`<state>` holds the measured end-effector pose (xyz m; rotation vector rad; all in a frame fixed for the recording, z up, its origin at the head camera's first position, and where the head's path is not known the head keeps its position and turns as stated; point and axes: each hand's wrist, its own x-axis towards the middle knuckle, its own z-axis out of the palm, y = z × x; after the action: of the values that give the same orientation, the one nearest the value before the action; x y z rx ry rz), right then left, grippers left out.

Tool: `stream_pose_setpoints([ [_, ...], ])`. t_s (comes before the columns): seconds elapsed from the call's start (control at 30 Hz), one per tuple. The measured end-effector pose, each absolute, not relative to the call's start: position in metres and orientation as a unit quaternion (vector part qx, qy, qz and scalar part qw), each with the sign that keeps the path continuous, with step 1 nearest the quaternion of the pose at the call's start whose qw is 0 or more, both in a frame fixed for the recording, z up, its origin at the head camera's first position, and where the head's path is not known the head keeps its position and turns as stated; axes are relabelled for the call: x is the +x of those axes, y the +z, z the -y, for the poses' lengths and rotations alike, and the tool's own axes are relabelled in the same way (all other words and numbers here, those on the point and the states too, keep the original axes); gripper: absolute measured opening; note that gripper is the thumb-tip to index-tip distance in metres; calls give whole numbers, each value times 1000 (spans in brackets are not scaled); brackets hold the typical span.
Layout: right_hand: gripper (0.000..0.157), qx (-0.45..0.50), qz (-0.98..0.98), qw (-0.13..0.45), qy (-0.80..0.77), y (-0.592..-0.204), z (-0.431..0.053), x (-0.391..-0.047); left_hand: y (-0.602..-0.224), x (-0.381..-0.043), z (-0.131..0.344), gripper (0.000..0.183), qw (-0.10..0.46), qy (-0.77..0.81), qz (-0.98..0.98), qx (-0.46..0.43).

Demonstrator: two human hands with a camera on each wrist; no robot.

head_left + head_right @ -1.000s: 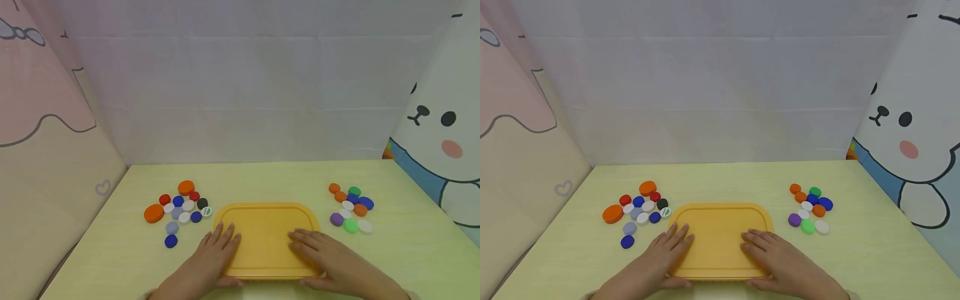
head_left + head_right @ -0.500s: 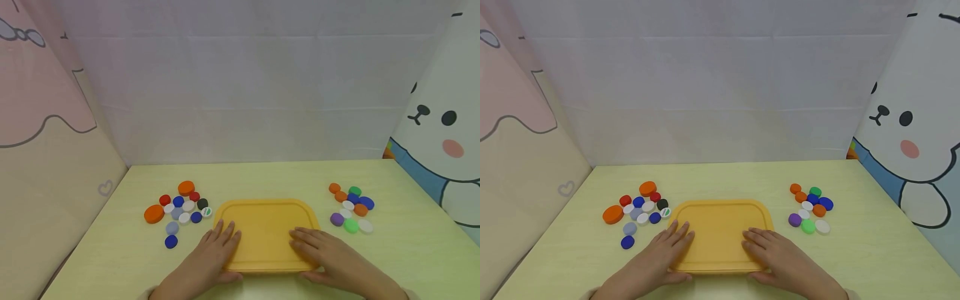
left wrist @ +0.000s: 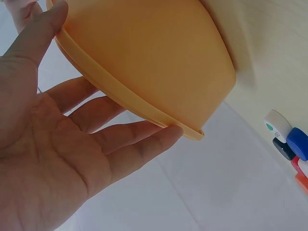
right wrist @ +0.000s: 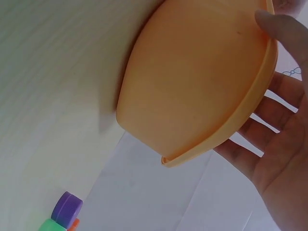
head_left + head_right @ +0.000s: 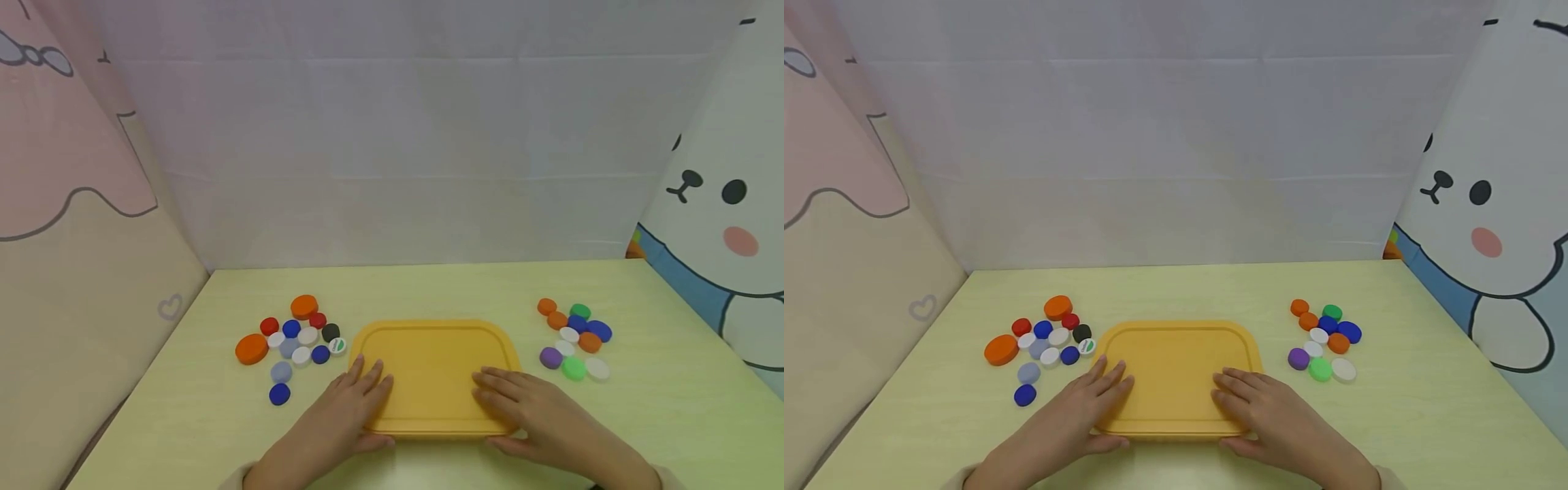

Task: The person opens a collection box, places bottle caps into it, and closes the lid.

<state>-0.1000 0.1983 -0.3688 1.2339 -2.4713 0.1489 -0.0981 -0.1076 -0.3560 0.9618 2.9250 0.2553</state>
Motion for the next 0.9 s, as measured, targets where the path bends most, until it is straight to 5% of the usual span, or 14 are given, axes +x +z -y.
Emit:
stream_pose_setpoints([
  [0.47, 42, 464, 856, 216, 72, -367, -196, -100, -350, -96, 105, 59, 15, 47, -946, 320],
  [0.9, 20, 513, 806, 281, 90, -369, -194, -100, -346, -88, 101, 17, -47, 55, -922, 381],
])
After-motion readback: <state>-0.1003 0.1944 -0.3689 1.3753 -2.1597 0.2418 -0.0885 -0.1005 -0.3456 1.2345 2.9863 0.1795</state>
